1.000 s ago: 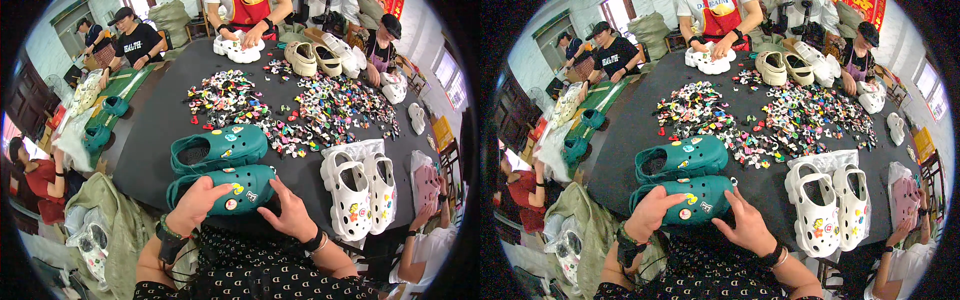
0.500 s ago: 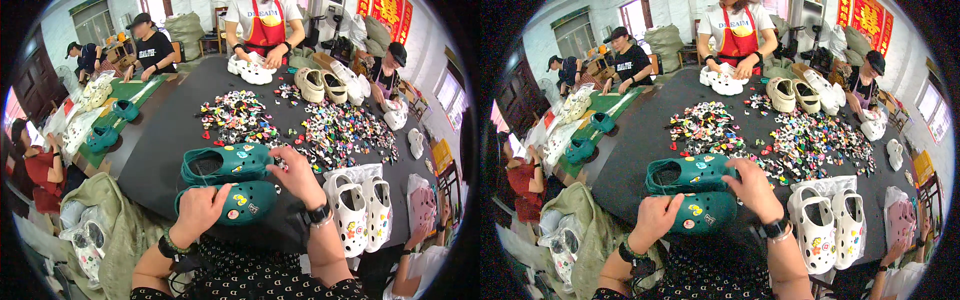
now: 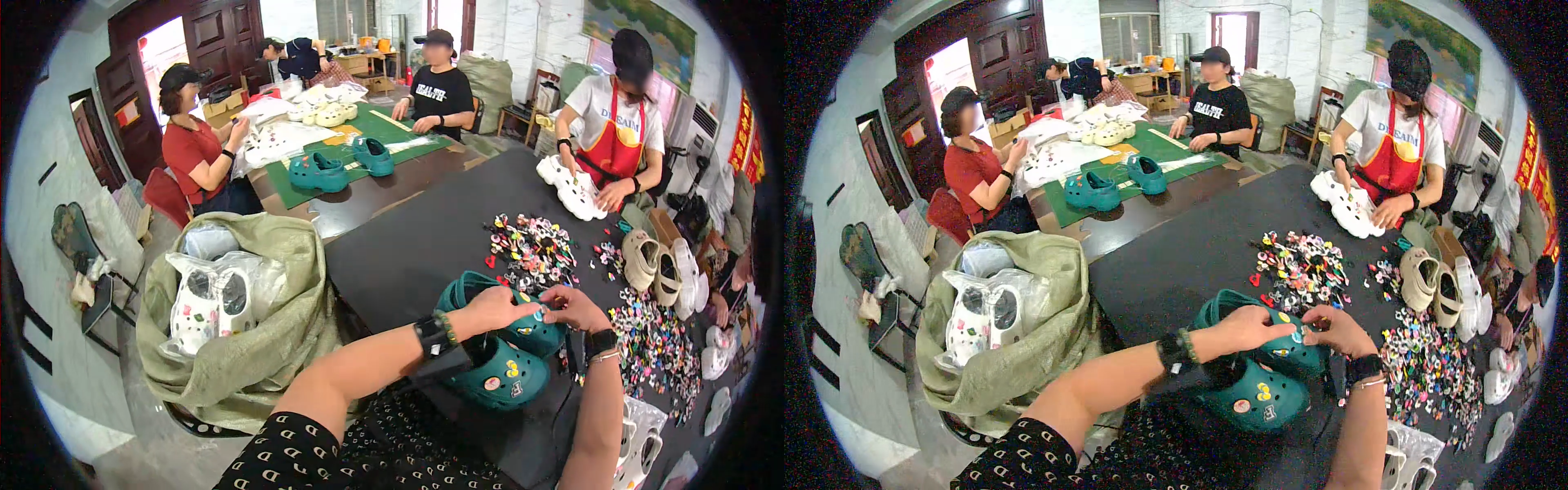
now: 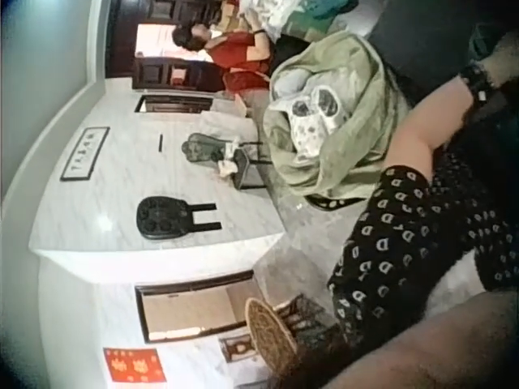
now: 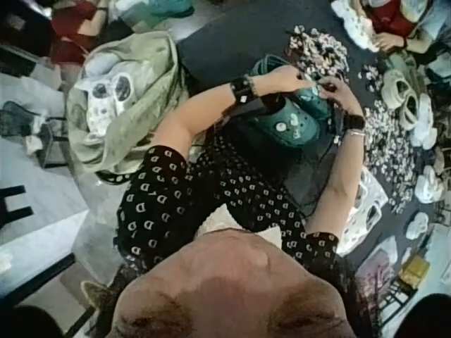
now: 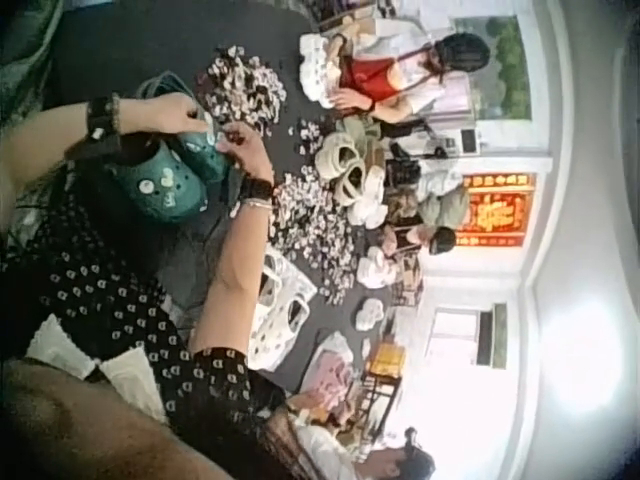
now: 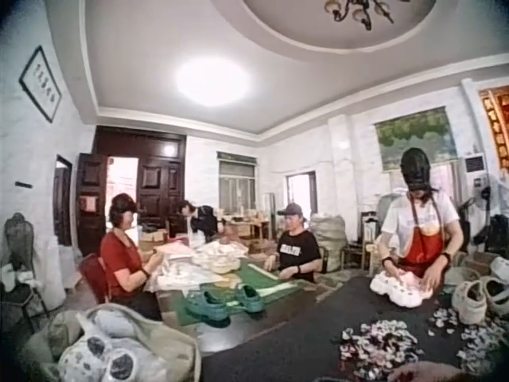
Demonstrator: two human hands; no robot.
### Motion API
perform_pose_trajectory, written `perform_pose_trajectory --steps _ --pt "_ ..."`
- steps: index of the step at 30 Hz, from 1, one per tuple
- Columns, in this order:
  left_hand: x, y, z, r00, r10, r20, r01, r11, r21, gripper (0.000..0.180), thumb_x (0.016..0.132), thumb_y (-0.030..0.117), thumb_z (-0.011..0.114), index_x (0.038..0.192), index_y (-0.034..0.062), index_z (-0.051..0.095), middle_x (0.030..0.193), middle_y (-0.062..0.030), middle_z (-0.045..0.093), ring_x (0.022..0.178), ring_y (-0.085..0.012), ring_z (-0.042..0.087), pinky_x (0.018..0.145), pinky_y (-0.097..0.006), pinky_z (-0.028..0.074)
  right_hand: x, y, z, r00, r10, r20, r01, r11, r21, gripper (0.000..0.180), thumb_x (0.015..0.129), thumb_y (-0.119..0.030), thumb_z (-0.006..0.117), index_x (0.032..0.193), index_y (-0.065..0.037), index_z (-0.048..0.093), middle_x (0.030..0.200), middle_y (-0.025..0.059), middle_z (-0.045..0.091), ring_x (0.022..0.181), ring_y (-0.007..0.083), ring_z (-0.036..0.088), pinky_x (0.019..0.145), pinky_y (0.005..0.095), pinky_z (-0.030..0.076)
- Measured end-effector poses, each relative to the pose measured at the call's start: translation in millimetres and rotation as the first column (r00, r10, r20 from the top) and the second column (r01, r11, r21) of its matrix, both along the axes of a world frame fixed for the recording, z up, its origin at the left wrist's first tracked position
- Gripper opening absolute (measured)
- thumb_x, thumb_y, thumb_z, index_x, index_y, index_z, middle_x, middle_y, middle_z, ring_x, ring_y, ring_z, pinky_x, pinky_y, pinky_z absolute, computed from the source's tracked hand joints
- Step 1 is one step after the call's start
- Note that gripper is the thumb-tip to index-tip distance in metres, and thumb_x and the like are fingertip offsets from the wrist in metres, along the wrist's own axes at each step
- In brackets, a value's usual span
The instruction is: Attaching decorative charms and accessories to clogs and preparing them for packaging.
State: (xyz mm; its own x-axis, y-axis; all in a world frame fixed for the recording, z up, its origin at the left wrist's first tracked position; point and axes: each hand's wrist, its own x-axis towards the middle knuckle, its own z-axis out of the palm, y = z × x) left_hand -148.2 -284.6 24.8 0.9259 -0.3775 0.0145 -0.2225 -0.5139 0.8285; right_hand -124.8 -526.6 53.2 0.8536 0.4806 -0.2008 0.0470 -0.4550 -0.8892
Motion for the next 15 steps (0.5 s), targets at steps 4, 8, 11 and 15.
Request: perform_pose_trajectory --steps 4,8,11,15 --pt "1 -5 -6 1.000 0.013 -0.017 -0.015 0.996 -0.091 0.056 0.080 0.051 0.071 0.080 -0.0049 0.069 0.073 -0.0181 0.067 0.068 -0.0268 0.066 0.065 -0.038 0.050 6 -5 -8 0.997 -0.049 0.061 0.056 0.993 -0.104 0.033 0.069 -0.006 0.083 0.097 -0.005 0.067 0.092 -0.0012 0.063 0.082 0.0097 0.058 0.073 0.0261 0.049" --pt "-1 -15 -21 0.998 0.028 0.054 -0.026 0.999 -0.040 0.043 0.084 0.039 0.068 0.082 -0.0039 0.068 0.075 -0.0214 0.065 0.070 -0.0336 0.064 0.065 -0.043 0.048 4 -2 -6 0.984 -0.065 0.168 0.090 0.985 -0.149 0.026 0.070 -0.007 0.082 0.092 -0.004 0.069 0.089 0.0007 0.064 0.079 0.0117 0.060 0.071 0.0267 0.050" --pt "3 -14 -25 0.999 0.003 0.038 0.000 0.997 -0.073 0.037 0.086 0.035 0.066 0.084 -0.0024 0.068 0.075 -0.0202 0.066 0.069 -0.0322 0.064 0.066 -0.042 0.048 -2 1 -16 0.928 -0.041 0.371 0.091 0.989 -0.119 0.018 0.074 -0.007 0.079 0.089 -0.003 0.070 0.084 0.0049 0.065 0.077 0.0156 0.061 0.069 0.0296 0.049" --pt "1 -13 -22 0.998 -0.030 0.054 0.036 0.993 -0.109 0.035 0.086 0.033 0.067 0.084 -0.0022 0.068 0.073 -0.0190 0.065 0.067 -0.0304 0.064 0.065 -0.042 0.048 -14 12 -20 0.775 -0.023 0.632 0.148 0.978 -0.146 0.009 0.077 -0.005 0.072 0.084 -0.001 0.067 0.078 0.0105 0.060 0.071 0.0253 0.059 0.065 0.0349 0.047"
